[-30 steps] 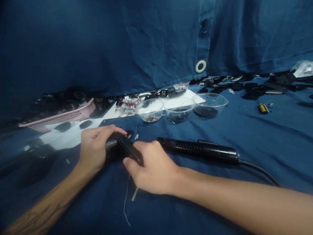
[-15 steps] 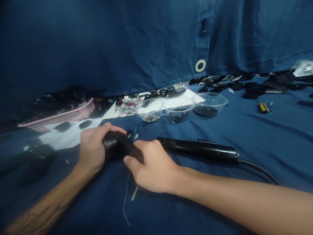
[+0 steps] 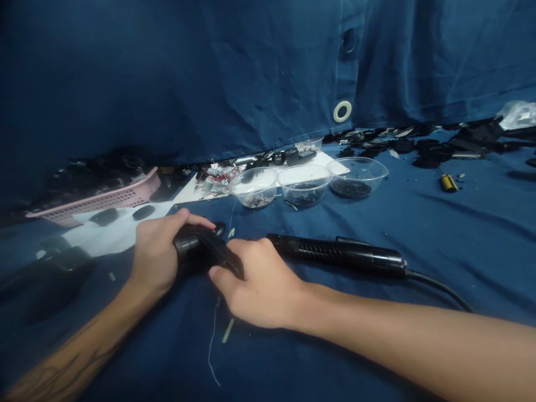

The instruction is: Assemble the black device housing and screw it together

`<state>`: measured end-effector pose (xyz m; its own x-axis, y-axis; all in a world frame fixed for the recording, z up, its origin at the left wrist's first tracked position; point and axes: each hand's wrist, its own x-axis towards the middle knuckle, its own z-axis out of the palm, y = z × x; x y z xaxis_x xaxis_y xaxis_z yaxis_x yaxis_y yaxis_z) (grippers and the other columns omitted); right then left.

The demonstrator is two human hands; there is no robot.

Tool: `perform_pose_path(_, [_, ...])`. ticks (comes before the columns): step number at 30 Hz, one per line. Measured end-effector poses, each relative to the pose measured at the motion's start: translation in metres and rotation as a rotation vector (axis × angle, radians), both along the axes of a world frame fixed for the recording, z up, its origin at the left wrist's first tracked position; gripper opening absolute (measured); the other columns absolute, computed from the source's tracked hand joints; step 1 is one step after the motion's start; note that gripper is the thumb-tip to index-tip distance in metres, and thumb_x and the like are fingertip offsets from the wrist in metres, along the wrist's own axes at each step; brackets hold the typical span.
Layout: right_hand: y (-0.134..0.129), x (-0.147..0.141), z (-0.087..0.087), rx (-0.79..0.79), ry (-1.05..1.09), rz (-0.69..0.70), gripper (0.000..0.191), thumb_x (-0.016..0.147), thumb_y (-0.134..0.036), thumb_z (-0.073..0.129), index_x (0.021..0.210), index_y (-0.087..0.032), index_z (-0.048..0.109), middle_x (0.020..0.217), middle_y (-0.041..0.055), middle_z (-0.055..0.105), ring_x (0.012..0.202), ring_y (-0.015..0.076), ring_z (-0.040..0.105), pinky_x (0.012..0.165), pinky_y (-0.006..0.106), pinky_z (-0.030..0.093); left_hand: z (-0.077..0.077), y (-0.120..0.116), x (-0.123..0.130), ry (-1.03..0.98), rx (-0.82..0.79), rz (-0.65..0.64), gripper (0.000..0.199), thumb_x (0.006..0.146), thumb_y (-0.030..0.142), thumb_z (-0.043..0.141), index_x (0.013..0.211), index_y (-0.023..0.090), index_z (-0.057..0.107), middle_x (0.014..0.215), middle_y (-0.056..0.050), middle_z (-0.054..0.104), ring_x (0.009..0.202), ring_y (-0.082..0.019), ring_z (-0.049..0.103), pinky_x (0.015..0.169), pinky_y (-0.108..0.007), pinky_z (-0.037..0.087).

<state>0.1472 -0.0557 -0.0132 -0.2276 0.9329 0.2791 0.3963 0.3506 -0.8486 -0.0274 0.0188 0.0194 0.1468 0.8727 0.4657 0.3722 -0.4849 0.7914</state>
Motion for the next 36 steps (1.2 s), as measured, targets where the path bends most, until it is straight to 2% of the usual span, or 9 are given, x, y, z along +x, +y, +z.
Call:
perform_pose_path(9, [0.0005,0.0002,0.0009,-0.018,0.003,0.015,0.025,0.094,-0.025,0.063,0.074,-0.015,0.051,0.061,-0.0061,0.048,0.054,0.0054,0.039,0.051,0.022,0.028,-0.0025,0.0026,0.0,0.024,0.005,0.019,0.04,0.093,0.042,0.058,0.066,0.023,0.081,0.069,-0.002,0.077,0.072,-0.02,0.067,0.071,-0.033,0.047])
perform_pose_path(36, [0.0027,0.0019,-0.001,0.016,0.017,0.025,0.024,0.093,-0.027,0.062,0.074,-0.016,0.052,0.062,-0.0054,0.049,0.054,0.0051,0.04,0.051,0.02,0.029,-0.0028,0.0043,0.0,0.029,-0.005,0.007,0.038,0.093,0.039,0.059,0.066,0.025,0.08,0.068,0.0,0.076,0.07,-0.019,0.065,0.07,-0.032,0.046])
